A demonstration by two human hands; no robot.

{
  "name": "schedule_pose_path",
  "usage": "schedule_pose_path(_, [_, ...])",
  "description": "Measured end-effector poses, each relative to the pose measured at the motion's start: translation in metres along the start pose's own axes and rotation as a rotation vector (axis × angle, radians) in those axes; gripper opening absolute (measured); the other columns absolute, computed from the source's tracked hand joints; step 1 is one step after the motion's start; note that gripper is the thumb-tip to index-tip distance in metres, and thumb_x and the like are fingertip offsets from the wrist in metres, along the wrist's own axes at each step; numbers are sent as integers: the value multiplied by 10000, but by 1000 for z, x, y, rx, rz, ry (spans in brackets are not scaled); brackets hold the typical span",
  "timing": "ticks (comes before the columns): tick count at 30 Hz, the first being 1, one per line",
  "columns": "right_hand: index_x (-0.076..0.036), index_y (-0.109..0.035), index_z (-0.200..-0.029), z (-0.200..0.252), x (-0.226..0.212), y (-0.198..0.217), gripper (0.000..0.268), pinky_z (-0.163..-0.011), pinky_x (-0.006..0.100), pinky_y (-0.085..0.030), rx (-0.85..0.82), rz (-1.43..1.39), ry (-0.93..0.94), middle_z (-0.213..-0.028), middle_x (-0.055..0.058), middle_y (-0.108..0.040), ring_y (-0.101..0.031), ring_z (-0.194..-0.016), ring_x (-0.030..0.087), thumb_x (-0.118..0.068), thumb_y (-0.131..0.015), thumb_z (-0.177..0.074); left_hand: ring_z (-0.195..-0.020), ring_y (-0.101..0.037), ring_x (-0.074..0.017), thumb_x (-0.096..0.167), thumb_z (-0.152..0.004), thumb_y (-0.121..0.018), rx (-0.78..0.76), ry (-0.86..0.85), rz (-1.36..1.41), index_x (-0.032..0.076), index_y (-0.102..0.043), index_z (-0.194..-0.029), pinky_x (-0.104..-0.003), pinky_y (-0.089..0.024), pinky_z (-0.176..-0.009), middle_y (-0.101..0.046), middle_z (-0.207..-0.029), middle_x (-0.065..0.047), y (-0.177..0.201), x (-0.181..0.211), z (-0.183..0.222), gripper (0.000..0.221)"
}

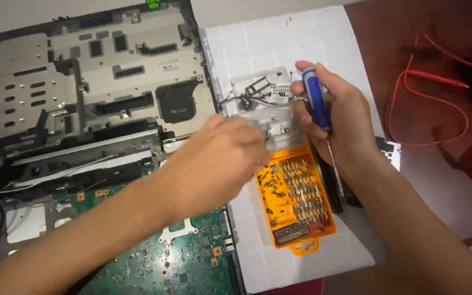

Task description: Removing screws from a laptop motherboard and lifting it from the chassis during disassembly.

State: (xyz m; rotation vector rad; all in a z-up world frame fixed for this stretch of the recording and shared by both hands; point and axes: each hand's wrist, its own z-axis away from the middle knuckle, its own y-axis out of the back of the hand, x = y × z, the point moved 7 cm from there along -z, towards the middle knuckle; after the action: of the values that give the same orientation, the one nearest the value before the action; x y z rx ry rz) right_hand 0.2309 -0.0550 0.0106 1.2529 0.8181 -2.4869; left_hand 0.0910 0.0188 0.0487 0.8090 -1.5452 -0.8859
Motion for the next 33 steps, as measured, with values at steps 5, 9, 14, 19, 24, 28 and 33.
schedule_pose_path(5, [-95,-555,-1217,3,-2,-3,250,-315,208,-180,-18,23,22,-822,8,-546,-391,-459,82,-246,-462,-1041,-931,-560,-267,1,-860,-619,-60,-146,-462,145,-696,-885,-411,-424,-840,-650,-937,-44,-27,11,4,166])
schedule_pose_path(9, [-87,-549,-1221,3,-3,-3,257,-336,219,-179,-37,54,52,-840,24,-537,-405,-489,88,-242,-456,-1038,-962,-559,-271,-10,-826,-641,-31,-160,-429,134,-732,-906,-417,-433,-839,-654,-1057,-58,-29,16,3,188])
schedule_pose_path(14, [-80,-544,-1231,-1,0,1,279,-326,201,-188,-79,8,54,-844,21,-527,-403,-495,92,-250,-456,-1029,-1022,-586,-282,22,-820,-636,-69,-148,-444,142,-746,-879,-431,-447,-860,-687,-1114,-83,-35,21,1,174])
schedule_pose_path(19, [-84,-542,-1238,-1,0,1,285,-319,195,-203,-76,11,49,-838,20,-532,-434,-498,90,-254,-452,-1029,-939,-585,-272,4,-797,-651,-74,-167,-455,143,-725,-873,-417,-442,-818,-662,-1006,-63,-40,26,0,175])
schedule_pose_path(24, [-68,-531,-1242,-6,3,4,301,-313,197,-191,-91,-6,57,-841,26,-520,-443,-500,95,-268,-451,-1032,-963,-581,-287,27,-834,-685,-87,-220,-547,156,-722,-814,-408,-444,-810,-673,-917,-66,-42,38,0,135])
schedule_pose_path(28, [-63,-528,-1236,-4,2,3,302,-300,200,-193,-91,-5,66,-855,30,-522,-441,-494,95,-268,-447,-1030,-922,-560,-275,40,-774,-705,-92,-226,-589,203,-709,-776,-401,-424,-775,-646,-858,-37,-43,41,1,162])
schedule_pose_path(33, [-59,-530,-1236,-5,4,5,308,-299,206,-178,-78,-7,62,-858,34,-527,-432,-493,98,-275,-457,-1029,-957,-595,-285,66,-786,-684,-130,-156,-504,209,-735,-795,-426,-434,-797,-681,-887,-38,-48,40,-1,151])
